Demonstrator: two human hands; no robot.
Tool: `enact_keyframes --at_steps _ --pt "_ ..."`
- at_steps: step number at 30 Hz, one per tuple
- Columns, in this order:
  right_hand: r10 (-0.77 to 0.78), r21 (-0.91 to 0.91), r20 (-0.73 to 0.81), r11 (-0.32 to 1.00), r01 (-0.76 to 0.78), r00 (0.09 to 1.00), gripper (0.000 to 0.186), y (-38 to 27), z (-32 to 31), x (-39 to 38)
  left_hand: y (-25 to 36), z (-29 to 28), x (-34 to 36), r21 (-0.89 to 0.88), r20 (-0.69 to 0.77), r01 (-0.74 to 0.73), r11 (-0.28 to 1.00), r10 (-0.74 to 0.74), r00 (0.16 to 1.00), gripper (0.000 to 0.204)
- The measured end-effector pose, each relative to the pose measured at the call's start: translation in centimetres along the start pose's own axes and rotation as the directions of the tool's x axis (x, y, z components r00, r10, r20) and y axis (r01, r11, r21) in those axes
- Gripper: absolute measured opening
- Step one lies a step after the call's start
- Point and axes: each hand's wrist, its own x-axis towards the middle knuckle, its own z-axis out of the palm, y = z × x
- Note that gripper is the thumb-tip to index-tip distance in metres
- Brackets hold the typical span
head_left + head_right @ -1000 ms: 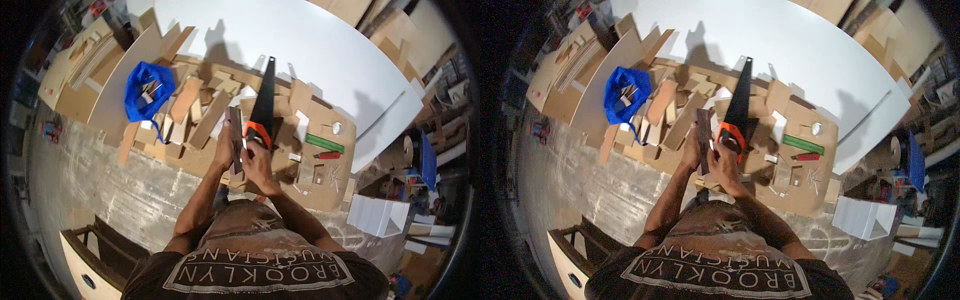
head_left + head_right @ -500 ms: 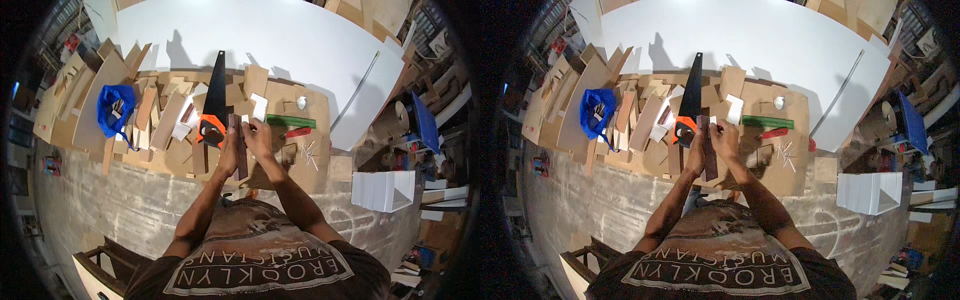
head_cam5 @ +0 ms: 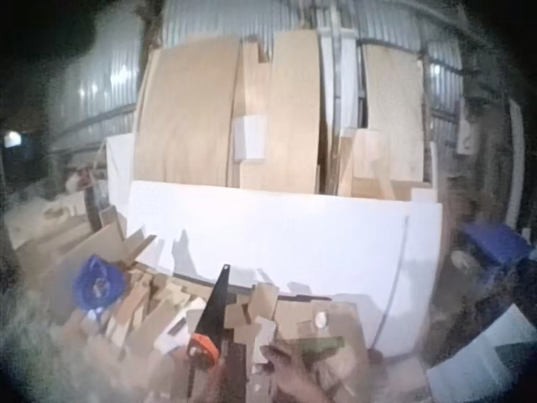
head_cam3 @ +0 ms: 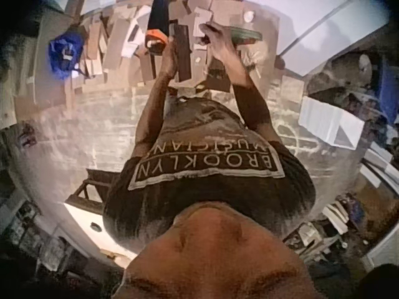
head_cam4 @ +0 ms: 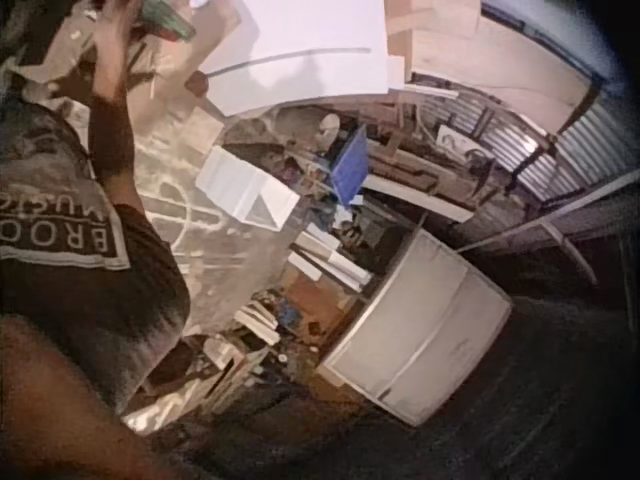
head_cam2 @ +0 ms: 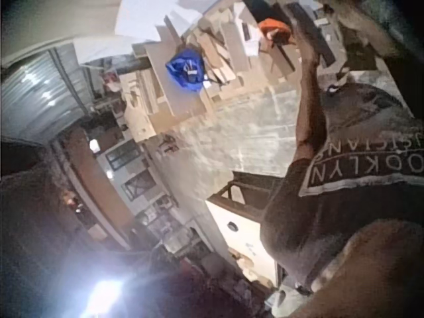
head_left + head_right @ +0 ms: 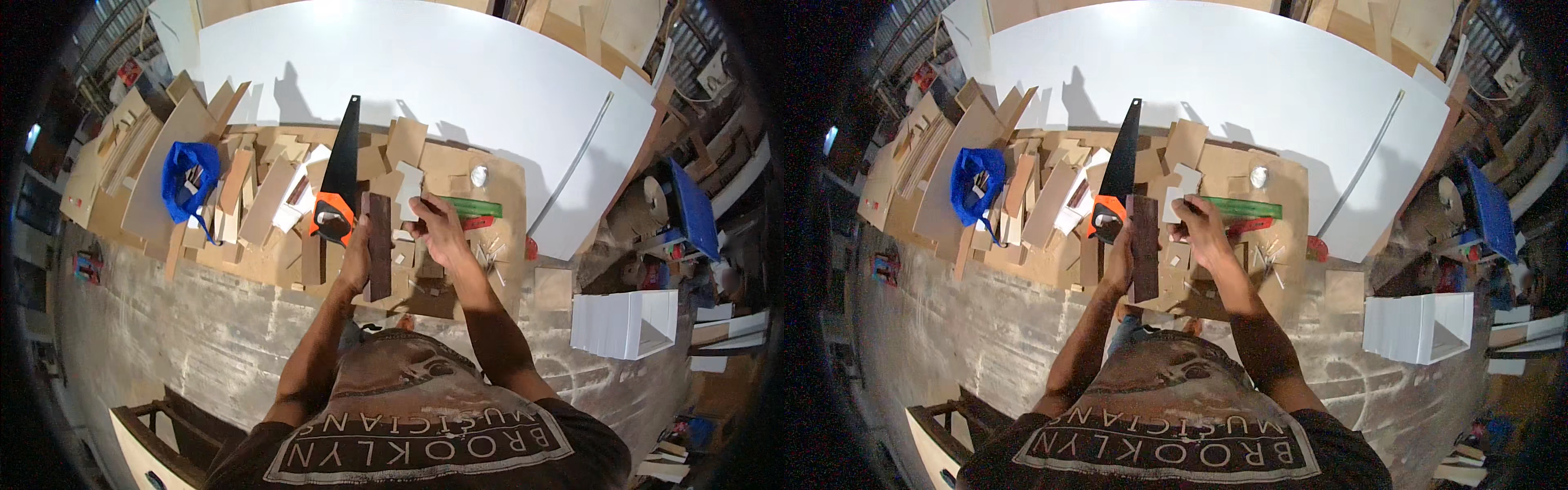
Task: The person applies a piece of light-colored veneer to the edge of a darker wood block, pressing it down by hand and using a tool to smooth it.
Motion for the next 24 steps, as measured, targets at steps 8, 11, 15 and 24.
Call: enact_keyframes --at_steps 8,11,15,24 --pt "-0.326 -0.718 0.097 0.632 0.292 0.941 0.029 1.6 -0.8 -0.5 0.9 2.4 -0.1 0.031 0.019 0.01 0.999 -0.011 1.0 0.06" --pt "-0.573 -0.875 0.251 0.21 0.436 0.78 0.027 4.5 -0.8 -3.1 -0.1 1.6 1.5 0.037 0.053 -0.041 0.998 0.039 0.998 0.061" --pt "-0.464 -0.844 0.184 0.378 0.381 0.867 0.022 3.1 -0.4 -4.5 -0.6 3.5 1.2 -0.048 0.012 -0.049 0.998 0.049 0.999 0.061" --pt "-0.466 -0.764 0.15 0.505 0.402 0.872 0.016 4.7 -0.2 -5.8 0.6 2.6 1.1 0.168 -0.007 -0.028 0.985 0.03 1.0 0.059"
